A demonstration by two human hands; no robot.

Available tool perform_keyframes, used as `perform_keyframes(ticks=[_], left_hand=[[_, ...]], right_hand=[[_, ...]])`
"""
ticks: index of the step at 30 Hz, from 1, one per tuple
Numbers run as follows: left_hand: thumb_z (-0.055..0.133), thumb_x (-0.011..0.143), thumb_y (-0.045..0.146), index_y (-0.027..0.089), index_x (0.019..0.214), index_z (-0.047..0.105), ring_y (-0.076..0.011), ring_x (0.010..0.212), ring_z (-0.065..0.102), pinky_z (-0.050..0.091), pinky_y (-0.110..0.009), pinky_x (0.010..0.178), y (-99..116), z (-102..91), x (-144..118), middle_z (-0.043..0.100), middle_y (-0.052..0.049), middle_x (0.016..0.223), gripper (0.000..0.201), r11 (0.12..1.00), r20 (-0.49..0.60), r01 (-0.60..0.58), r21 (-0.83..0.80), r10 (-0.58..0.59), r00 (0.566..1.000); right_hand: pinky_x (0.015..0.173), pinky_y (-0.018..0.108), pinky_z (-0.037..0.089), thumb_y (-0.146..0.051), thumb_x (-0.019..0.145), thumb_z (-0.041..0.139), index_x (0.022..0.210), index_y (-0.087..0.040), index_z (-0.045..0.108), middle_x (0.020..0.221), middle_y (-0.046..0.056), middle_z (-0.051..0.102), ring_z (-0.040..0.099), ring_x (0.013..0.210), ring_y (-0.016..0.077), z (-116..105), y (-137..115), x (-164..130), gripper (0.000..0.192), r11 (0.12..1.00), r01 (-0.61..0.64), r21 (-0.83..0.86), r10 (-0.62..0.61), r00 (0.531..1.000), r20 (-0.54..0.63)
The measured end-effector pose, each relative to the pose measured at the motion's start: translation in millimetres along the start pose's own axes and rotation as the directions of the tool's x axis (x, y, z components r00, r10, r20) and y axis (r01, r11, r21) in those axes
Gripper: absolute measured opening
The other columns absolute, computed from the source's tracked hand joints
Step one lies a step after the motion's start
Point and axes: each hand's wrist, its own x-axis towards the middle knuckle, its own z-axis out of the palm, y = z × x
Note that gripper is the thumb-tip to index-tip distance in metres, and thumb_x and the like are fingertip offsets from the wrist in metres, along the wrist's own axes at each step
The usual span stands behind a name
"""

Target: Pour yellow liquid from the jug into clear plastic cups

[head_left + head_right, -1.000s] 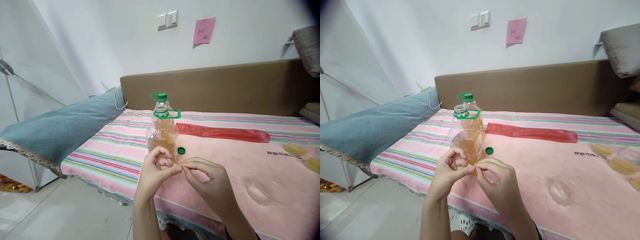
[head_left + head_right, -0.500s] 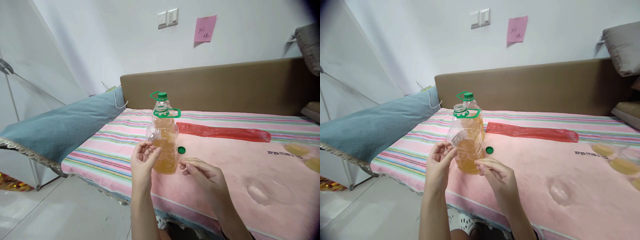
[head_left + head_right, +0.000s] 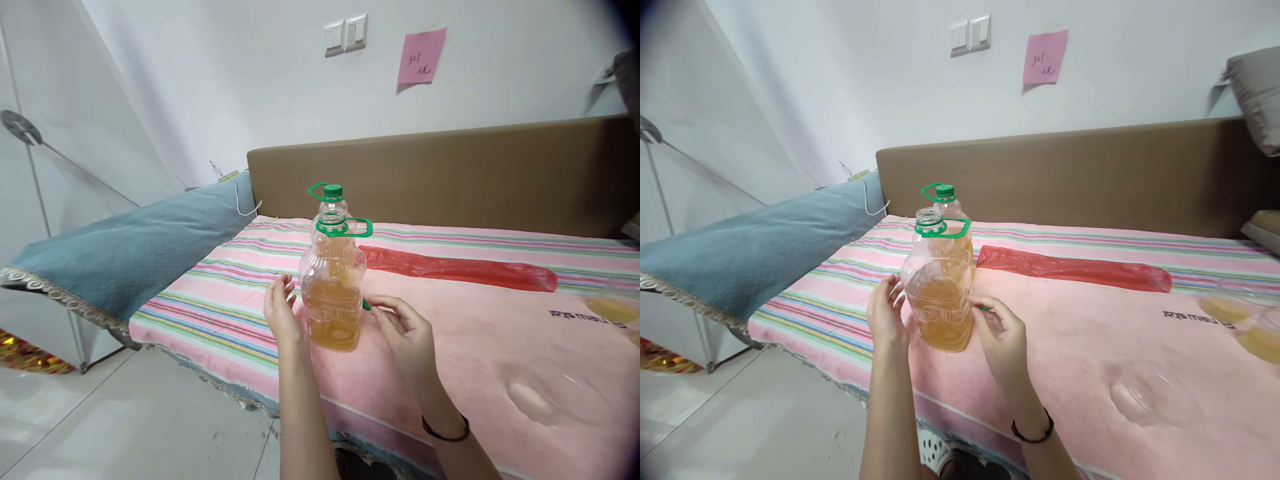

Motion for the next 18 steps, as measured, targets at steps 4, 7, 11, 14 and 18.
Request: perform_keyframes(ticks=[4,7,11,14,18], left_hand=[[0.063,0.081,0.047,0.016,0.089,0.073,-0.0154,0.087,0.067,0.047,-0.024,0.073,-3,4.6,0,0.074,-0.006,0.096,0.033,0.992,0.166,0.097,0.084,-0.110,0.980],[0.059,0.084,0.054,0.015,0.091,0.074,-0.0194,0.088,0.069,0.050,-0.028,0.077,-2,8.6,-4,0.075,-0.007,0.094,0.041,0.981,0.285,0.141,0.130,-0.173,0.943],[0.054,0.087,0.057,0.018,0.095,0.073,-0.0202,0.091,0.069,0.052,-0.029,0.080,-3,8.5,-1,0.076,-0.006,0.097,0.045,0.976,0.368,0.142,0.168,-0.196,0.909],[0.055,0.087,0.056,0.018,0.095,0.073,-0.0203,0.091,0.069,0.052,-0.029,0.081,-6,7.3,2,0.076,-0.006,0.096,0.043,0.978,0.365,0.124,0.170,-0.179,0.914],[0.052,0.089,0.055,0.018,0.098,0.073,-0.0211,0.095,0.068,0.051,-0.030,0.082,1,8.4,-6,0.076,-0.006,0.100,0.043,0.982,0.383,0.103,0.160,-0.158,0.910]], right_hand=[[0.111,0.049,0.040,-0.037,0.081,0.070,0.130,-0.024,0.052,0.142,0.013,0.054,0.051,0.132,0.0263,15,24,15,0.054,0.998,0.021,0.058,-0.028,0.992,0.122],[0.113,0.049,0.037,-0.040,0.073,0.078,0.139,-0.025,0.040,0.150,0.014,0.045,0.043,0.139,0.0278,26,30,24,0.077,0.989,-0.028,0.142,-0.010,0.965,0.261],[0.107,0.049,0.044,-0.041,0.061,0.086,0.130,-0.024,0.043,0.140,0.015,0.053,0.050,0.132,0.0311,36,32,34,0.084,0.986,-0.056,0.160,0.002,0.949,0.316],[0.101,0.048,0.047,-0.044,0.062,0.083,0.119,-0.022,0.048,0.127,0.015,0.060,0.058,0.122,0.0315,40,38,37,0.071,0.987,-0.005,0.161,-0.040,0.961,0.274],[0.097,0.046,0.049,-0.042,0.064,0.081,0.117,-0.021,0.048,0.118,0.013,0.061,0.061,0.114,0.0303,43,39,33,0.066,0.982,0.075,0.173,-0.111,0.972,0.207]])
